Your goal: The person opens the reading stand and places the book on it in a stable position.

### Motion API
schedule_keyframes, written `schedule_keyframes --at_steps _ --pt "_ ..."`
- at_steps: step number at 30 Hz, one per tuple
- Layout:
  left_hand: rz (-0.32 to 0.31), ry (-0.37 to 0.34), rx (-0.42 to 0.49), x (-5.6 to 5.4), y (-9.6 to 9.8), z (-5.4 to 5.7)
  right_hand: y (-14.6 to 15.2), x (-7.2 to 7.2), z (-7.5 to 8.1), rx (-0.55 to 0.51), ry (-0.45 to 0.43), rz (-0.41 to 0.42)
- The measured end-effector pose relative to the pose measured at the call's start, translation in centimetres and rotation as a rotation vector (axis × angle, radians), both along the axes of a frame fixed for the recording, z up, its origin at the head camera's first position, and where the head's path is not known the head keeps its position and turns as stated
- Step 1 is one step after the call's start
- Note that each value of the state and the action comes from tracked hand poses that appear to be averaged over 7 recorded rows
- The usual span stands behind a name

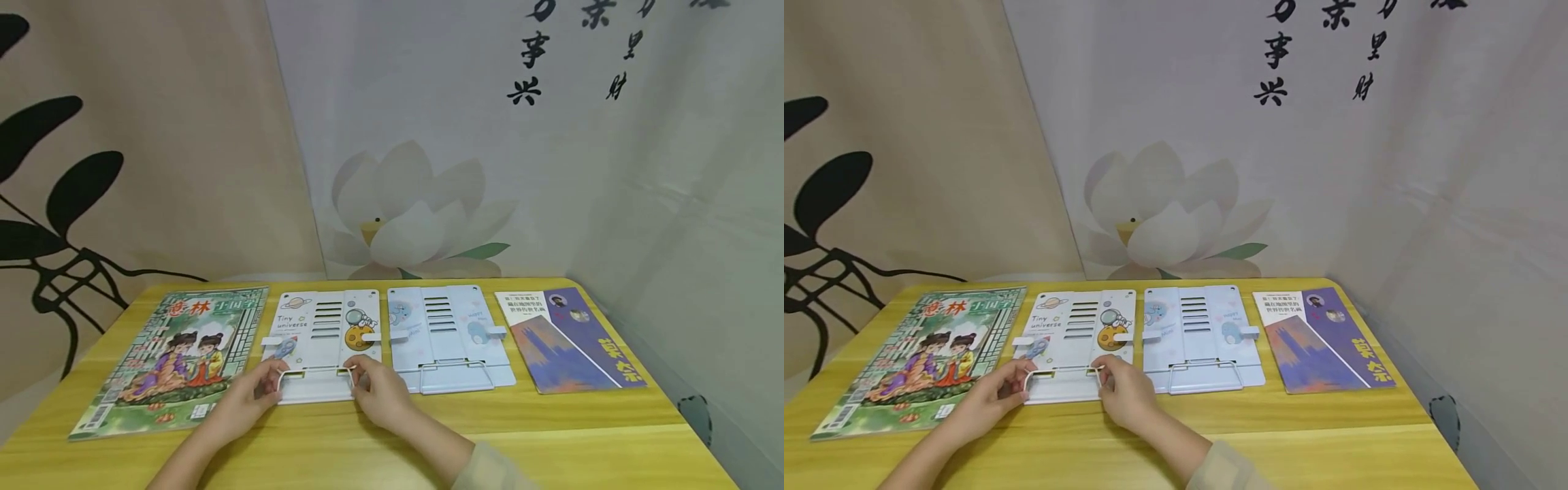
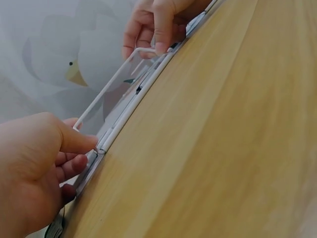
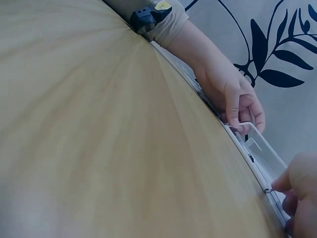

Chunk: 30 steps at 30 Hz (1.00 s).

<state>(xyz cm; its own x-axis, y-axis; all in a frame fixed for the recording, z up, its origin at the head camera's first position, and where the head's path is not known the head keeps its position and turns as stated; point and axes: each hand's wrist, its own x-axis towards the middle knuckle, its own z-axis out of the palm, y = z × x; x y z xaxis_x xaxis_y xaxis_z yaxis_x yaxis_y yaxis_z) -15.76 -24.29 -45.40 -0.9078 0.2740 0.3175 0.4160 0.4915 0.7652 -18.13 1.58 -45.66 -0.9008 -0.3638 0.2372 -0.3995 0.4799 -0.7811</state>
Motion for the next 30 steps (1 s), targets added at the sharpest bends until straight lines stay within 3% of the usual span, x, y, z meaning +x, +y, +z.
schedule_keyframes --at_steps 3,7,11,15,20,25,30 --pt "0.0 -0.016 0.01 0.0 -0.1 0.1 0.1 -0.1 0.1 0.01 -0.01 0.012" --pt "0.057 -0.059 0.006 0.0 -0.3 0.5 0.5 -0.2 0.3 0.015 -0.012 0.028" --pt "0.139 -0.076 -0.022 -0.6 -0.3 1.4 1.1 -0.9 0.9 0.023 0.077 0.003" --pt "0.238 -0.015 -0.066 -1.8 -0.4 2.4 1.7 -2.7 1.5 -0.006 0.187 -0.115" --pt "0.335 0.028 -0.099 -3.6 -0.6 3.2 2.4 -5.0 1.8 -0.011 0.177 -0.259" --pt "0.356 -0.02 -0.09 -5.4 -0.9 3.5 2.7 -7.2 1.6 -0.019 0.17 -0.308" --pt "0.34 -0.055 -0.046 -7.1 -1.0 2.8 2.8 -8.4 1.3 -0.04 0.16 -0.307"
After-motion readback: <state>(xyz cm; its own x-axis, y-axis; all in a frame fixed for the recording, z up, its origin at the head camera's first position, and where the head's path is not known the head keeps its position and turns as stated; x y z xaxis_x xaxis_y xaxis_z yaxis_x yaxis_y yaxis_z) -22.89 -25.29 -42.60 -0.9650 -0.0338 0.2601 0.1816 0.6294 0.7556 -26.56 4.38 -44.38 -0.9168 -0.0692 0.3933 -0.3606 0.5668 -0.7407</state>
